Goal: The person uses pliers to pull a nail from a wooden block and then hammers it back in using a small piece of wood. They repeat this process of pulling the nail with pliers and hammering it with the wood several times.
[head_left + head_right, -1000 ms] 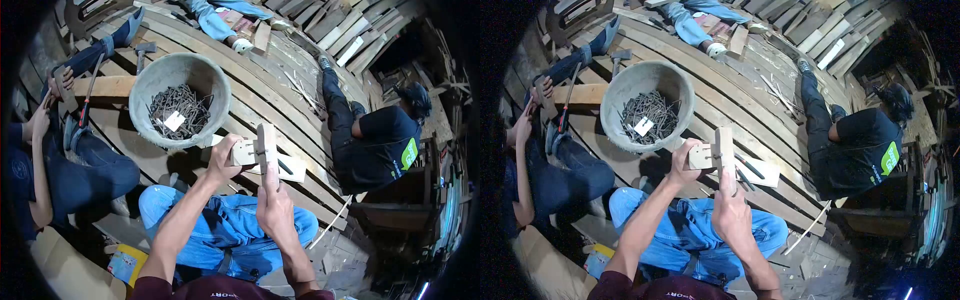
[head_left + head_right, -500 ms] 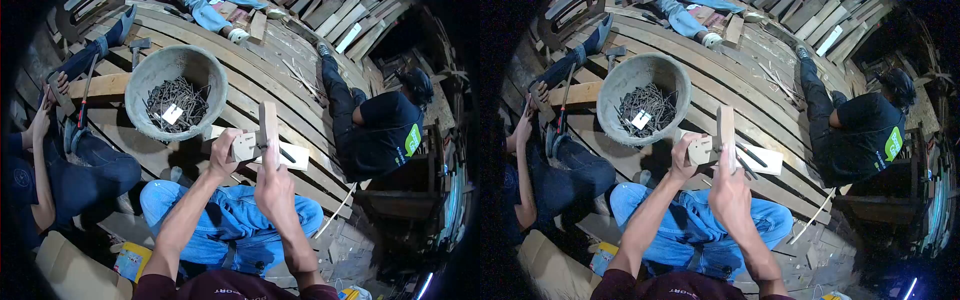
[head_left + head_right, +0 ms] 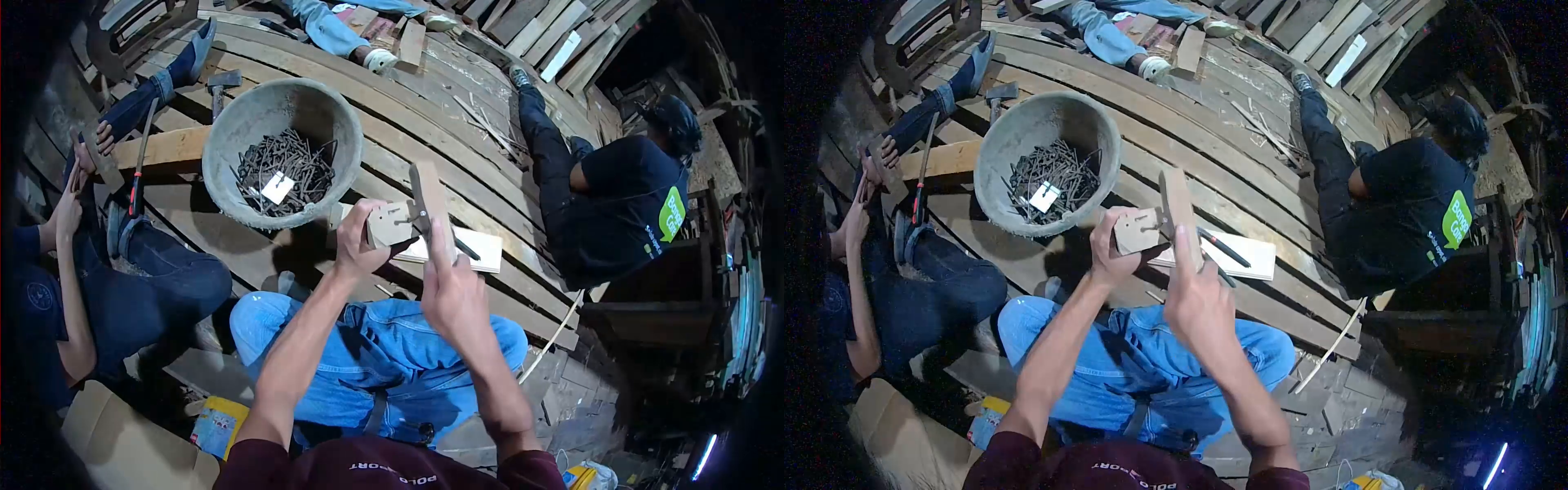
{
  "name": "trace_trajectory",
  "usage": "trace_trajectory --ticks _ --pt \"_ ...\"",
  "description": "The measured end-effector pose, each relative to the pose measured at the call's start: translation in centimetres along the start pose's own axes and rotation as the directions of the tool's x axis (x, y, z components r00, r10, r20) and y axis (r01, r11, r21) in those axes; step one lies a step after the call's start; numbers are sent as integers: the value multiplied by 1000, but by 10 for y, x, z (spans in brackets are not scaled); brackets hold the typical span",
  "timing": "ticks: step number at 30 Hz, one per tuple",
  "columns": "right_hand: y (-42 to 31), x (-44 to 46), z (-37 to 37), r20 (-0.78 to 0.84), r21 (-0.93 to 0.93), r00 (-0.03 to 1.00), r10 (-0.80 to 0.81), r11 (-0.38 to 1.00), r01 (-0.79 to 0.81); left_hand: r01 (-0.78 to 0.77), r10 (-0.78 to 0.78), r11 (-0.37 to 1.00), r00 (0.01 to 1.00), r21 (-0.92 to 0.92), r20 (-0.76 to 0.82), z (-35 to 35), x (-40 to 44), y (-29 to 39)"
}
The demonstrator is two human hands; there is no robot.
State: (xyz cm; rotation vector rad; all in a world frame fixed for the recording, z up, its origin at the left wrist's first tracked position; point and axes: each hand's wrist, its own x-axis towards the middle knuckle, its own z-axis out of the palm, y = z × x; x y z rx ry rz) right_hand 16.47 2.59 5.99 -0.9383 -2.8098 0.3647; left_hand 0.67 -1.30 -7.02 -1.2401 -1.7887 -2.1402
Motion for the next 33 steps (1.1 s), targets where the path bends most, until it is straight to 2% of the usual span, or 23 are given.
trace_trajectory --ticks 1,5,6,8,11,12,13,14,16,17,18,20,22,23,24,26,27,30,31,32,33 --pt "0 11 -4 39 1 997 59 998 -59 -49 46 996 998 69 46 -1 -1 -3" --pt "-11 -14 3 34 -15 999 24 1000 -23 -22 18 995 999 94 43 -4 -5 -10" --pt "-6 -13 5 14 -19 1000 1 1000 -1 -54 46 979 998 195 42 -4 -6 -6" --pt "12 -4 8 -28 -33 999 -44 999 43 -73 75 988 997 138 -9 1 -1 -3" --pt "10 11 0 6 -14 999 31 999 -31 -2 3 1000 1000 -27 28 0 2 6" --pt "1 4 -1 49 -36 997 61 998 -60 -3 3 1000 1000 31 -6 0 1 3" --pt "-5 -12 3 7 -14 1000 1 1000 -1 22 -22 998 1000 54 -4 -2 1 1" --pt "-4 -20 11 -77 -77 994 -83 994 77 49 -49 996 999 78 -5 -5 2 -1" --pt "4 -6 -2 81 -69 996 33 997 -27 29 -29 999 1000 13 -9 -1 3 -2" --pt "13 4 -1 -6 -47 1000 -20 999 20 25 -25 999 1000 -23 -2 2 1 -2" --pt "12 19 -10 -15 -81 1000 10 997 -11 -54 54 998 998 -21 32 -1 5 8" --pt "15 18 -5 16 -62 1000 4 998 -3 -2 2 1000 1000 -6 3 -2 6 10" --pt "10 -8 -1 36 -148 998 -60 987 65 -21 20 998 1000 66 19 -8 11 11" --pt "11 -13 -7 127 -99 992 -18 995 31 -27 25 997 999 69 27 -8 11 7" --pt "27 -12 -1 38 -82 994 -104 991 107 -29 26 997 999 70 39 -7 9 2" --pt "33 5 -13 31 -125 992 -120 984 123 65 -66 998 996 20 56 -4 6 -11" --pt "34 18 -18 76 -84 990 -118 989 125 121 -122 993 990 14 77 -4 8 -12" --pt "37 3 -8 15 -105 987 -160 982 160 95 -98 995 977 26 188 -14 13 -11" --pt "38 -5 -11 57 -61 988 -144 987 147 97 -96 995 976 3 194 -16 14 -11" --pt "42 -9 -11 114 -112 989 -98 988 110 101 -95 995 974 -20 204 -17 14 -10" --pt "45 -6 -12 73 -87 987 -140 985 146 55 -46 997 984 -51 175 -14 16 -8"
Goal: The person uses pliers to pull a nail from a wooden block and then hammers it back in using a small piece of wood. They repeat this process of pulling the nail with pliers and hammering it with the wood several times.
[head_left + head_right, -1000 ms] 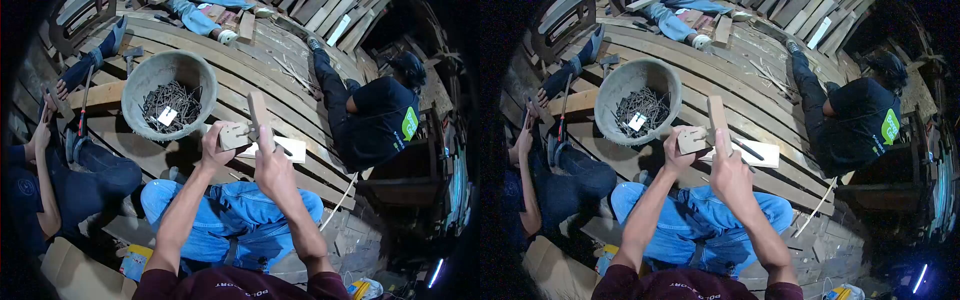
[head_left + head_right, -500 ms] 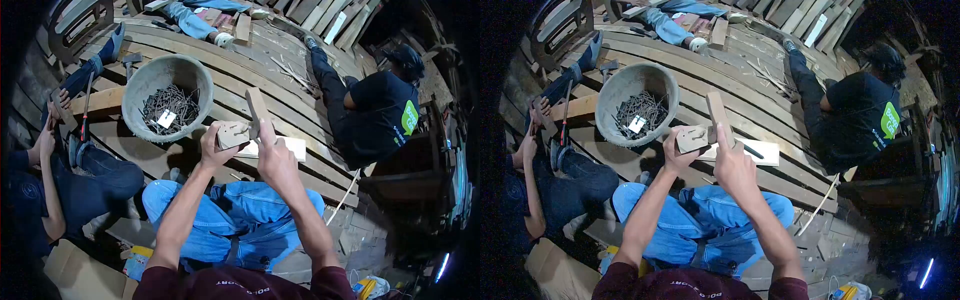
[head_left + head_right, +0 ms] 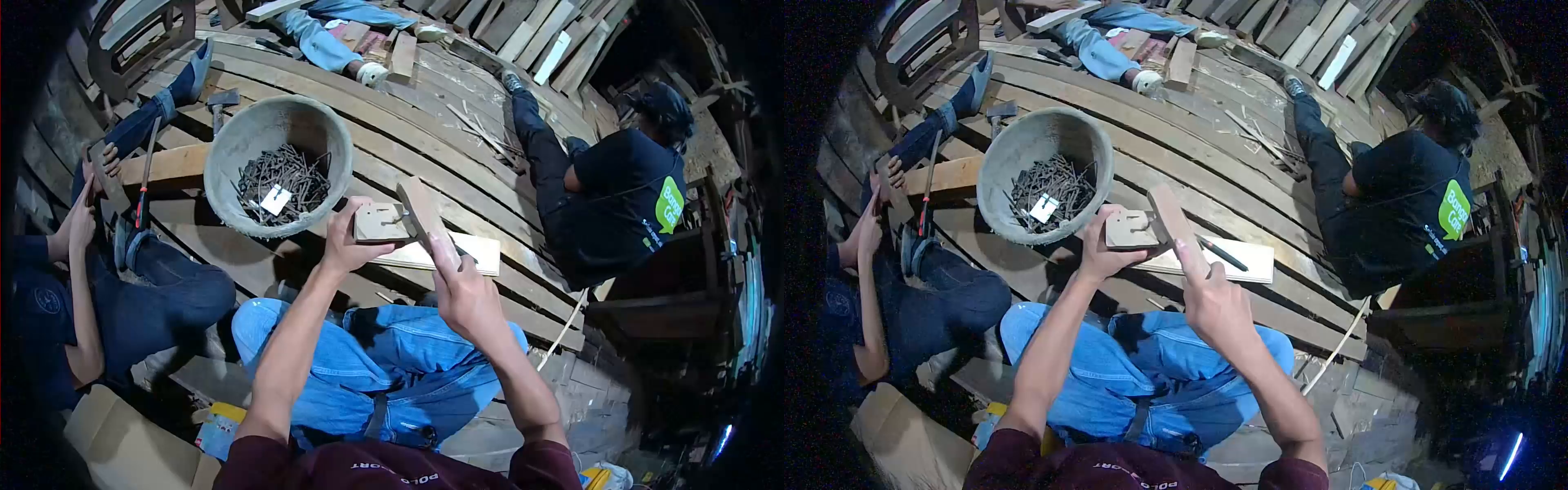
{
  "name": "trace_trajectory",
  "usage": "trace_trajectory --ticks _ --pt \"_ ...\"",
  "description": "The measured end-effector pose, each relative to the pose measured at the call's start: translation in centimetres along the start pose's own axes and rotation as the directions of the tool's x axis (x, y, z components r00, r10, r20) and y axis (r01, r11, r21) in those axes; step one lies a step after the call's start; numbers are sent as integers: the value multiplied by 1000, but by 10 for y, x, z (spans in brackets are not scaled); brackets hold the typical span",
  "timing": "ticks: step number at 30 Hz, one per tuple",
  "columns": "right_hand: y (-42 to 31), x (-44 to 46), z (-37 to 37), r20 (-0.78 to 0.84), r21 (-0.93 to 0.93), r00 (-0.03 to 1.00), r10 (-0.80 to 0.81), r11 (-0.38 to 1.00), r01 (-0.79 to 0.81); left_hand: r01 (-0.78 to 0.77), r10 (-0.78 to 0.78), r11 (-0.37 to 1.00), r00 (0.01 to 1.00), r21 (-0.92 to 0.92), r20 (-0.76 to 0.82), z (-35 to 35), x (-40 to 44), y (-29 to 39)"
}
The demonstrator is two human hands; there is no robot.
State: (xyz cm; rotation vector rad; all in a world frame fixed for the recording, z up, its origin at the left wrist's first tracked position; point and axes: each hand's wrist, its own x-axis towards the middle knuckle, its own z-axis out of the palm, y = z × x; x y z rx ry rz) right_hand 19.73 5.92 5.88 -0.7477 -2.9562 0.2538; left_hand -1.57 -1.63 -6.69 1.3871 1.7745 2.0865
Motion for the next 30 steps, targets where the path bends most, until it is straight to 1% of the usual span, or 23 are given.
trace_trajectory --ticks 1,3,4,6,7,8,9,11,12,13,15,17,18,19,22,23,24,25,27,29,30 --pt "1 3 -2 -44 23 999 -30 999 31 21 -20 999 999 29 -37 3 0 1" --pt "-4 22 -6 -4 -20 1000 -5 1000 5 90 -91 996 996 -20 -24 3 -1 6" --pt "-3 28 -3 -23 -36 999 -24 999 23 127 -127 992 992 23 -11 0 -2 1" --pt "1 19 0 -23 -36 999 -43 998 42 63 -64 997 998 41 8 -1 1 -1" --pt "3 10 1 -19 -36 998 -57 998 56 52 -52 998 999 18 16 -1 -1 -3" --pt "7 0 0 19 -26 998 -61 998 62 41 -41 999 999 -5 25 0 -2 -4" --pt "9 7 -2 9 -37 998 -68 997 69 30 -29 999 999 -28 33 0 -2 -3" --pt "7 11 -2 5 -39 999 -46 998 46 29 -29 1000 999 -1 17 1 -1 -4" --pt "4 26 -4 7 -24 998 -57 998 57 37 -37 999 999 14 16 0 -1 -3" --pt "2 34 -5 -38 -43 994 -98 994 97 37 -38 999 999 26 14 -1 0 -5" --pt "1 27 -6 27 -60 997 -74 995 76 22 -22 1000 1000 21 18 -1 0 -9" --pt "11 3 -2 -82 -28 982 -172 985 170 0 0 1000 1000 5 14 -2 2 -7" --pt "11 -6 -7 36 -16 995 -95 995 96 -10 9 999 1000 46 23 -3 2 0" --pt "13 0 -8 33 -32 994 -104 994 105 -19 16 996 999 86 33 -3 2 4" --pt "5 27 -10 57 -41 996 -67 997 70 73 -75 996 997 58 21 0 -4 -1" --pt "3 34 -8 44 -76 996 -77 994 80 78 -81 992 996 97 31 -3 -2 -3" --pt "4 33 -7 42 -58 996 -77 995 79 69 -71 993 997 96 25 -3 -1 -4" --pt "6 29 -5 45 -46 995 -86 995 88 21 -24 998 998 63 52 -6 -1 -3" --pt "14 5 -4 -9 -35 992 -123 992 122 27 -28 999 999 42 31 -4 2 -3" --pt "19 -10 -5 63 9 996 -61 998 61 -70 65 993 996 93 58 -4 5 6" --pt "18 -7 -8 92 -23 994 -63 998 65 -24 21 995 999 98 27 -2 4 0"
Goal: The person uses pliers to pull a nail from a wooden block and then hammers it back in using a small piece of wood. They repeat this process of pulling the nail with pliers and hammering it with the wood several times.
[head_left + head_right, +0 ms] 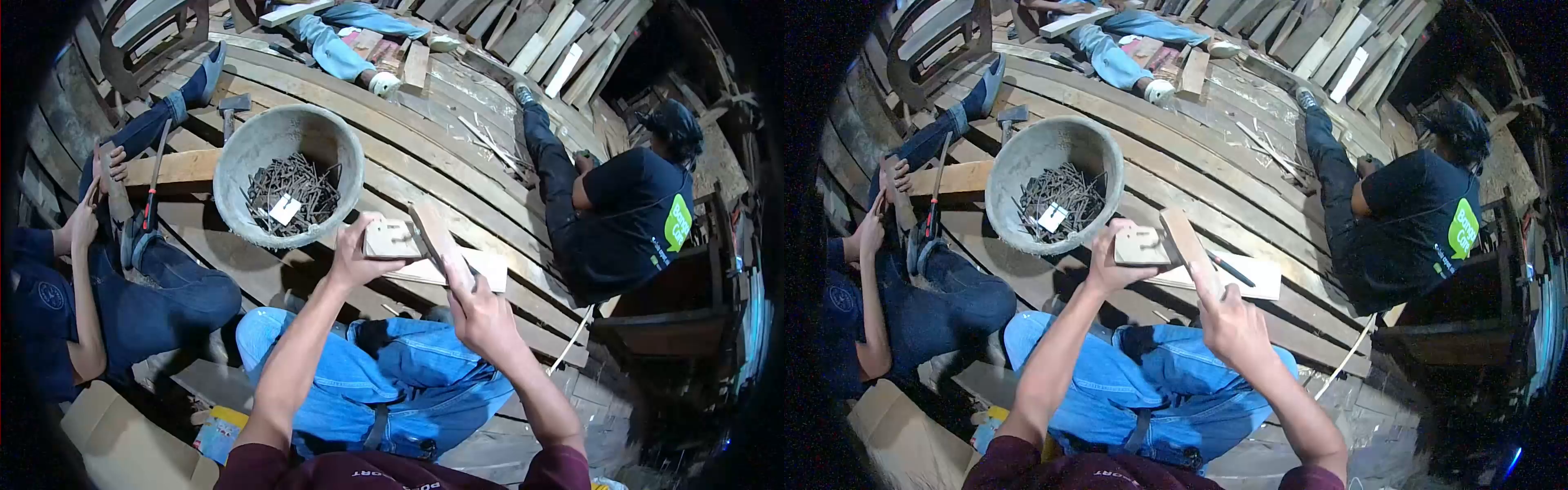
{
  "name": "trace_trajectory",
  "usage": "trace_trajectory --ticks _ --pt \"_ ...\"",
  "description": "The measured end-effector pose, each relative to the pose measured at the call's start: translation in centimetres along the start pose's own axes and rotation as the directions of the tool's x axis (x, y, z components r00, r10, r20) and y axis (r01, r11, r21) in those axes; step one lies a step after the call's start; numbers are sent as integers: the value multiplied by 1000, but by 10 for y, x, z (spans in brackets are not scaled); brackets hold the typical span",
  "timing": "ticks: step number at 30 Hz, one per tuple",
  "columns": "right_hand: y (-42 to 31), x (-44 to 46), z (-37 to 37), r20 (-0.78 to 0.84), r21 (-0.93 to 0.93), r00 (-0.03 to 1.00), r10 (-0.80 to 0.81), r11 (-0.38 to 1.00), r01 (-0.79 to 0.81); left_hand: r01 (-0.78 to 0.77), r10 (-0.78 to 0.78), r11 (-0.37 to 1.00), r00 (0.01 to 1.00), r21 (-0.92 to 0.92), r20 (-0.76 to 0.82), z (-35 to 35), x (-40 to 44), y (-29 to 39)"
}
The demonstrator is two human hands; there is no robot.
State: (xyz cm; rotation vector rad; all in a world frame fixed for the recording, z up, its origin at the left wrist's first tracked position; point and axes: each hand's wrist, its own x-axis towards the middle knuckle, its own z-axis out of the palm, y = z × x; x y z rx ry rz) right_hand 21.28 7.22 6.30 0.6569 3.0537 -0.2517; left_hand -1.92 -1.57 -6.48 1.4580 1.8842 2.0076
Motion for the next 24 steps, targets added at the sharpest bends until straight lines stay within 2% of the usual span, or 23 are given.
trace_trajectory --ticks 5,6,7,8,9,13,14,17,19,21,22,24 --pt "-4 47 5 -142 -40 987 -71 997 66 99 -100 994 995 -46 -14 -2 -6 -9" --pt "-3 39 8 -144 -29 987 -74 997 70 9 -9 1000 1000 10 0 -3 -5 -8" --pt "-2 27 12 -142 -18 987 -74 997 72 -37 37 999 999 -23 6 -4 -6 -8" --pt "-4 12 7 -132 41 989 -67 996 73 -9 9 1000 1000 -20 4 -3 -6 -8" --pt "-3 -3 4 -32 8 999 -12 1000 12 20 -20 1000 1000 -16 1 -3 -3 -2" --pt "2 11 1 -61 40 998 -32 999 34 39 -39 999 999 4 15 0 -2 5" --pt "-7 29 -2 -23 -7 1000 21 1000 -21 78 -77 997 996 -14 47 -1 -5 1" --pt "-14 47 -3 -85 -12 996 -34 999 33 65 -64 996 998 -58 14 -3 -4 -5" --pt "-9 26 -1 -9 14 1000 2 1000 -2 9 -7 995 1000 -97 22 -7 -1 -3" --pt "-1 -3 1 15 29 1000 7 1000 -8 82 -82 994 997 -74 1 -4 -3 0" --pt "1 -10 1 40 -9 998 39 999 -39 16 -16 997 1000 -69 -3 -2 -3 -3" --pt "0 -1 2 -24 3 1000 -4 1000 4 33 -33 999 999 -6 11 -3 -4 2"
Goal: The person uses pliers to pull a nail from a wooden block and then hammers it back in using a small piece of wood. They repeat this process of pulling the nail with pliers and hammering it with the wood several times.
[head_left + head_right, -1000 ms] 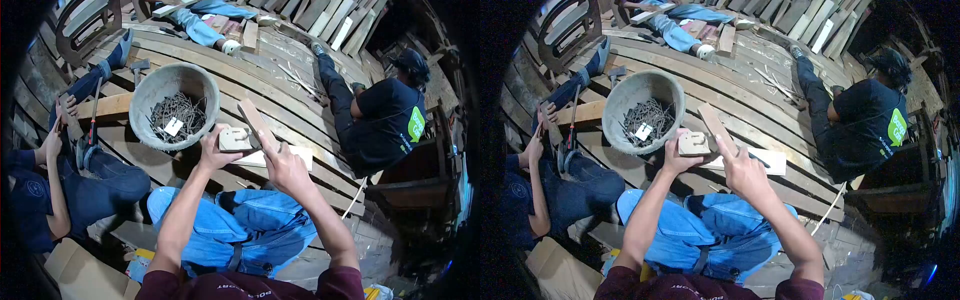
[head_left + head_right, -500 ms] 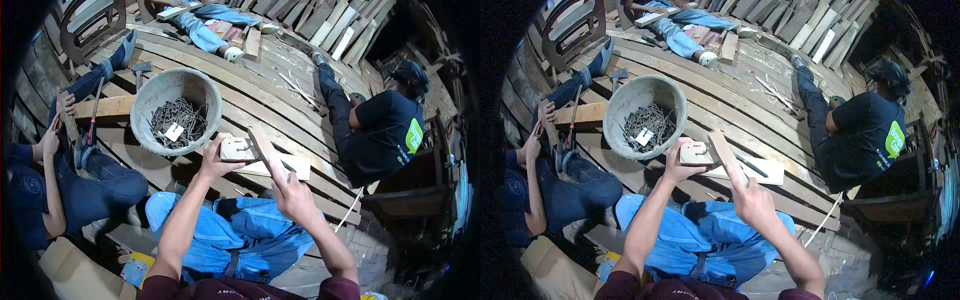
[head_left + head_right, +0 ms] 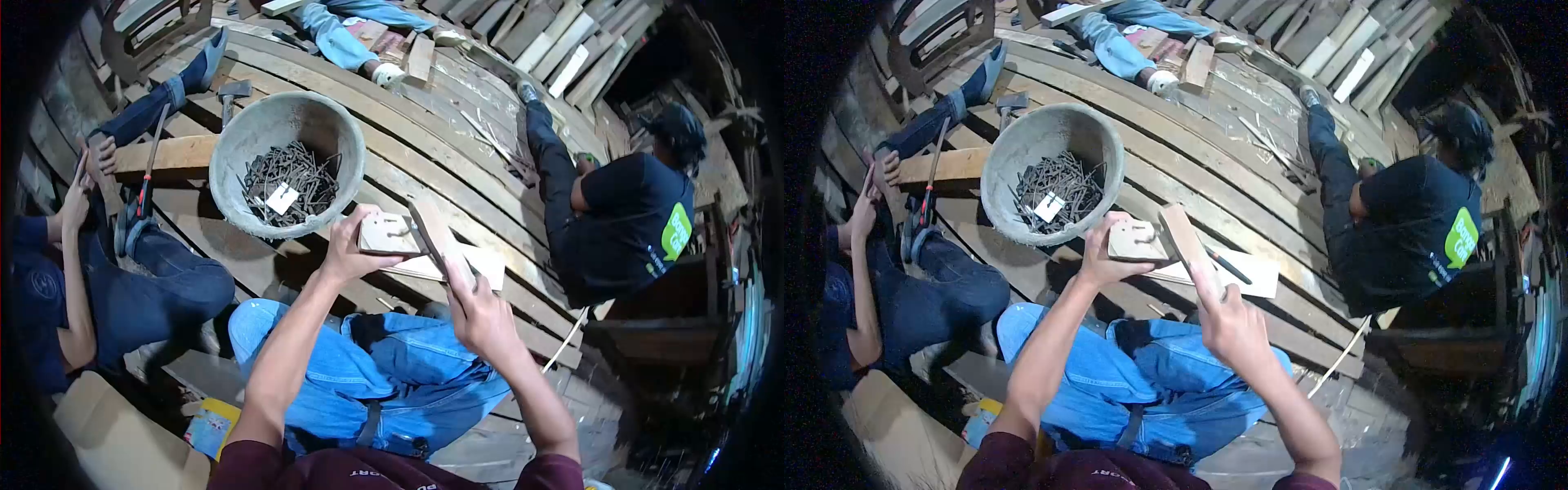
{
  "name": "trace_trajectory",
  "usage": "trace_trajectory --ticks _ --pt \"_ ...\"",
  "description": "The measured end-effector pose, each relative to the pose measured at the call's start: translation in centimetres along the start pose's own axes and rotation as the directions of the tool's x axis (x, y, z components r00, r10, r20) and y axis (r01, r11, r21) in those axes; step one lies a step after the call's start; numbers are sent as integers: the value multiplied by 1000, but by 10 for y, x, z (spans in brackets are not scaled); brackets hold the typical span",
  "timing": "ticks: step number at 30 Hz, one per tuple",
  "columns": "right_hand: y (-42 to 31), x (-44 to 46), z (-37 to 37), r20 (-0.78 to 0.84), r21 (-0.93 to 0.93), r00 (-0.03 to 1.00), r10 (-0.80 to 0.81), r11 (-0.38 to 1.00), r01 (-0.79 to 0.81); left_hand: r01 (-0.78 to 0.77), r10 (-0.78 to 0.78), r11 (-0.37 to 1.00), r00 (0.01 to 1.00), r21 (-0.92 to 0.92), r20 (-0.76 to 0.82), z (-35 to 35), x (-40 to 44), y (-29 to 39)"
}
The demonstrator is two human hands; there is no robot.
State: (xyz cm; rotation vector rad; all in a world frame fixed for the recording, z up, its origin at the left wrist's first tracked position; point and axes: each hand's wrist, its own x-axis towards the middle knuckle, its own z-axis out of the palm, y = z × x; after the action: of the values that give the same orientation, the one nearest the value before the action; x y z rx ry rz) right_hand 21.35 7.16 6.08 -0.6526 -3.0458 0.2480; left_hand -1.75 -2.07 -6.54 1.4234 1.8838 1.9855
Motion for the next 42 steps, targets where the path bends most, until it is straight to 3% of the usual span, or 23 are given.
trace_trajectory --ticks 2,5,6,9,11,13,14,17,22,26,27,29,31,32,35,37,39,41,42 --pt "-1 27 3 -39 -3 999 -12 1000 12 -33 33 999 999 3 0 -2 0 0" --pt "-9 49 -3 -43 -5 999 -31 1000 31 77 -77 997 997 -8 1 -7 5 0" --pt "-7 42 -1 -58 5 998 -39 999 40 3 -5 995 1000 105 22 -4 -2 -15" --pt "2 -4 8 -42 -11 999 -32 999 32 -7 9 997 1000 -78 26 -4 -1 -10" --pt "2 -10 8 -27 -19 1000 -7 1000 6 11 -8 994 1000 -106 30 1 -5 -16" --pt "0 10 3 -72 -9 997 -39 999 39 79 -80 997 996 21 40 -2 0 2" --pt "-2 27 5 -88 -37 994 -58 998 55 21 -21 1000 999 -10 36 -3 -1 -4" --pt "-9 42 6 -115 -27 992 -45 999 42 50 -50 999 998 -20 26 -4 1 -6" --pt "-3 -16 12 -25 -51 1000 16 999 -17 -10 10 1000 1000 -8 2 -4 -2 -4" --pt "-10 4 -1 -32 -30 999 -15 999 14 -24 24 1000 999 -4 39 -4 0 5" --pt "-8 11 10 -109 -18 993 -51 999 49 -53 52 998 998 21 44 -6 0 7" --pt "-10 14 12 -89 34 996 -23 999 27 24 -23 967 1000 -252 6 -3 -7 -14" --pt "-9 6 25 -153 92 988 1 996 13 39 -38 989 999 -141 11 -6 -4 -3" --pt "-8 0 30 -176 114 984 6 993 14 -43 42 999 999 -26 -26 -6 -3 2" --pt "-24 -7 30 -147 184 984 103 980 -75 36 52 944 966 328 -255 15 -10 38" --pt "-31 -9 34 -162 221 977 137 970 -100 211 -224 975 914 -73 -339 33 -13 64" --pt "-37 -11 32 -152 235 974 168 963 -130 170 -176 984 920 -47 -351 37 -11 55" --pt "-37 -13 30 -126 251 976 180 957 -144 77 -25 987 942 143 -334 35 -4 39" --pt "-37 -15 32 -141 263 974 177 955 -136 89 -29 984 934 154 -357 38 1 41"
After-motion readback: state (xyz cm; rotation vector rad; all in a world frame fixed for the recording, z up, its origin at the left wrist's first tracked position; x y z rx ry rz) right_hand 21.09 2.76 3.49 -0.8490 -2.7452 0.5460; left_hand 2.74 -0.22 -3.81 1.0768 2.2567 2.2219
